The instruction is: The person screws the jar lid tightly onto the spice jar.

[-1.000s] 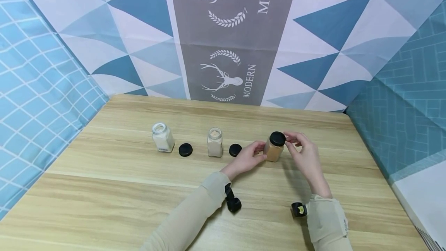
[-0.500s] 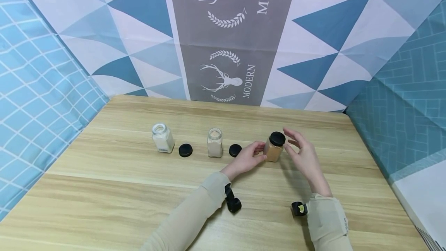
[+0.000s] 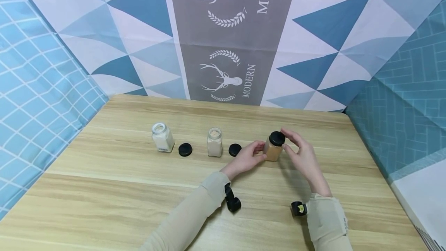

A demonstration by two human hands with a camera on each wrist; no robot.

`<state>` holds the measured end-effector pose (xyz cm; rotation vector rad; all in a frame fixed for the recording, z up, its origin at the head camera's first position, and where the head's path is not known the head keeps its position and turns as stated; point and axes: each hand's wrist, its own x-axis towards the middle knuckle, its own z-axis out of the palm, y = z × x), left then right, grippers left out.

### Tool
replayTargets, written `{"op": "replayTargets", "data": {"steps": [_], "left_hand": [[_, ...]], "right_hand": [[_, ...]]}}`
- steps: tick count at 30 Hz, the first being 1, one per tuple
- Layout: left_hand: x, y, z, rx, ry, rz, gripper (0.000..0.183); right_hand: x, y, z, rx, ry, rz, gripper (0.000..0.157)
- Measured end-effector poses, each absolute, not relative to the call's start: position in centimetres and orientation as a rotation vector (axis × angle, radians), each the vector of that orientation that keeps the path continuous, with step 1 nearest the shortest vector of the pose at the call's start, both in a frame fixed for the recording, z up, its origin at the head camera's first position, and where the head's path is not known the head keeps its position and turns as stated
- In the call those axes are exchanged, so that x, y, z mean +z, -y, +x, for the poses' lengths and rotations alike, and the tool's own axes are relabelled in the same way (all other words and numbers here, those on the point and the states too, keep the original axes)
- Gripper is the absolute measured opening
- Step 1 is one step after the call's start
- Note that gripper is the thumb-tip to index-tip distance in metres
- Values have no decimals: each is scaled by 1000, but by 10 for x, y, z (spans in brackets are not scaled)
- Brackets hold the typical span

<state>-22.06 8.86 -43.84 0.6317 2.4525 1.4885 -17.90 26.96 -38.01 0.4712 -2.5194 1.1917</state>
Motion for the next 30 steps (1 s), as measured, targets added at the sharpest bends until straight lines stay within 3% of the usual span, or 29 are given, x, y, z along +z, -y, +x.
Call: {"op": "replayTargets", "data": {"steps": [14, 30], "left_hand": [[-439, -88, -221, 1483, -2454, 625, 43], [-437, -87, -220, 1485, -2449, 644, 42]], "right_hand": [[-383, -273, -179, 1107, 2536, 304, 41], [-384, -272, -185, 1207, 2490, 572, 47]]}}
